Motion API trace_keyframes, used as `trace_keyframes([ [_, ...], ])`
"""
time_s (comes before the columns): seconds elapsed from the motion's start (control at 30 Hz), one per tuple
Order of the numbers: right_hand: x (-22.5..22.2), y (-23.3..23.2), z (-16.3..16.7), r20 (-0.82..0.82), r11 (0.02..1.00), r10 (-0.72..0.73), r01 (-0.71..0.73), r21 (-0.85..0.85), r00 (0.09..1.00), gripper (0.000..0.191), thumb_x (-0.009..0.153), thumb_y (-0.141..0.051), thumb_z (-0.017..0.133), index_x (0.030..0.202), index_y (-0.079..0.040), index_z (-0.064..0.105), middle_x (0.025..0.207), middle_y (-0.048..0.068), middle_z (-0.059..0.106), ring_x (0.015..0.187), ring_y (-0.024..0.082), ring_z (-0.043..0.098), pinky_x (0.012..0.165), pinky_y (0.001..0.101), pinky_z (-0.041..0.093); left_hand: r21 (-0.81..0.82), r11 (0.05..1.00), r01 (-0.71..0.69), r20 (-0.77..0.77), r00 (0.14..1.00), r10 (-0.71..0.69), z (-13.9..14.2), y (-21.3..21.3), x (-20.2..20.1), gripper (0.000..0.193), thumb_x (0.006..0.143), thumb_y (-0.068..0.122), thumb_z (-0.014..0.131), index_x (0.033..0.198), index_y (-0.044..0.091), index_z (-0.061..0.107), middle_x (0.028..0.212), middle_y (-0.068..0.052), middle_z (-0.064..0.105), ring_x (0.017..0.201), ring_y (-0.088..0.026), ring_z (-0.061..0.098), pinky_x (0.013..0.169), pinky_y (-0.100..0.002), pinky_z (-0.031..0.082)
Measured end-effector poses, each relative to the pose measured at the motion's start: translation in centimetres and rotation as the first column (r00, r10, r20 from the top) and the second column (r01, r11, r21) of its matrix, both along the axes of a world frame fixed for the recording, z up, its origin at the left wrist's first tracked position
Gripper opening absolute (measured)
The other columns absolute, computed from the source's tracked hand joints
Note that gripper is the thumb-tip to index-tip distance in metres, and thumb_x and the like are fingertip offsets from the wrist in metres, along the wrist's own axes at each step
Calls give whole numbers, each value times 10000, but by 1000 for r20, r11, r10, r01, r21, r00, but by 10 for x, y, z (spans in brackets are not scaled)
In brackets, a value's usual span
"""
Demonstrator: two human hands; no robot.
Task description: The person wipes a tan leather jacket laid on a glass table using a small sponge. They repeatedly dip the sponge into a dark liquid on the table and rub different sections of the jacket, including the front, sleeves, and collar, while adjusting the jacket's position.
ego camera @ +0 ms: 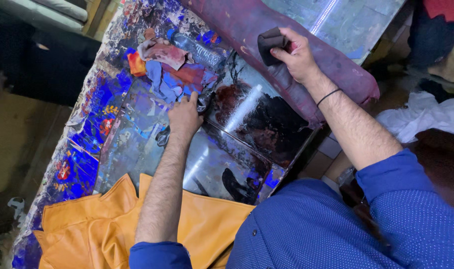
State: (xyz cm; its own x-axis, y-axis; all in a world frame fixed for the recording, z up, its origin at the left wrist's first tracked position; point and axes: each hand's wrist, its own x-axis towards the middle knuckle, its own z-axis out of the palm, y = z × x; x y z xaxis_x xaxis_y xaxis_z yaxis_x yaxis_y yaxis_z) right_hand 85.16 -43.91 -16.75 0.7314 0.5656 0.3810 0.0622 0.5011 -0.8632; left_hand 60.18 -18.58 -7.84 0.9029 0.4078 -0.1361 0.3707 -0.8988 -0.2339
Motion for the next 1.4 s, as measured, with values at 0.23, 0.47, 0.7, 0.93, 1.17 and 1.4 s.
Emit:
trace_keyframes([
  [0.23, 1, 0, -2, 12, 1000, 1, -1, 5, 1000, 406, 995, 105, 689, 1372, -27, 619, 1229, 2, 659, 1194, 126, 642, 1121, 306, 521, 17, 1000, 23, 24, 999, -24, -1, 2, 1, 773, 711, 276, 881, 1366, 171, 485, 1143, -149, 655, 1008, -366, 684, 765, -487, 583],
  [0.47, 2, 0, -6, 17, 1000, -2, 2, -8, 1000, 394, 997, 106, 686, 1363, -25, 625, 1226, 3, 667, 1188, 125, 646, 1113, 308, 531, 32, 999, 20, 9, 1000, -20, -2, 1, 2, 781, 703, 269, 886, 1369, 178, 489, 1139, -149, 656, 1006, -369, 684, 758, -484, 583],
  [0.7, 2, 0, -7, -19, 999, 22, -22, 25, 1000, 400, 986, 107, 685, 1361, -14, 619, 1238, 9, 678, 1186, 120, 646, 1107, 303, 522, 49, 998, 26, 9, 1000, -26, -1, 2, 3, 750, 692, 274, 895, 1324, 171, 505, 1135, -133, 660, 1011, -358, 686, 779, -490, 575],
  [0.93, 1, 0, -8, 0, 1000, -2, 2, 5, 1000, 398, 987, 116, 685, 1359, -11, 626, 1221, 6, 665, 1174, 115, 639, 1092, 292, 517, 72, 997, 27, 18, 999, -28, 1, 4, 5, 722, 708, 285, 886, 1320, 180, 518, 1131, -107, 664, 1020, -341, 684, 767, -526, 559],
  [1.17, 2, -1, -5, -19, 1000, 16, -16, -14, 1000, 384, 994, 98, 693, 1352, -18, 619, 1219, 11, 684, 1165, 112, 646, 1086, 294, 530, 79, 996, 27, 13, 1000, -28, 2, 3, 8, 786, 705, 300, 888, 1383, 191, 503, 1121, -123, 658, 1015, -350, 679, 773, -531, 562],
  [1.4, 2, -1, -7, -10, 1000, 16, -16, 4, 1000, 390, 984, 101, 691, 1350, -18, 625, 1226, 4, 677, 1177, 113, 645, 1100, 294, 527, 104, 993, 47, 15, 999, -49, 4, 1, 9, 739, 708, 284, 887, 1344, 187, 522, 1119, -121, 656, 1023, -352, 680, 771, -530, 567],
])
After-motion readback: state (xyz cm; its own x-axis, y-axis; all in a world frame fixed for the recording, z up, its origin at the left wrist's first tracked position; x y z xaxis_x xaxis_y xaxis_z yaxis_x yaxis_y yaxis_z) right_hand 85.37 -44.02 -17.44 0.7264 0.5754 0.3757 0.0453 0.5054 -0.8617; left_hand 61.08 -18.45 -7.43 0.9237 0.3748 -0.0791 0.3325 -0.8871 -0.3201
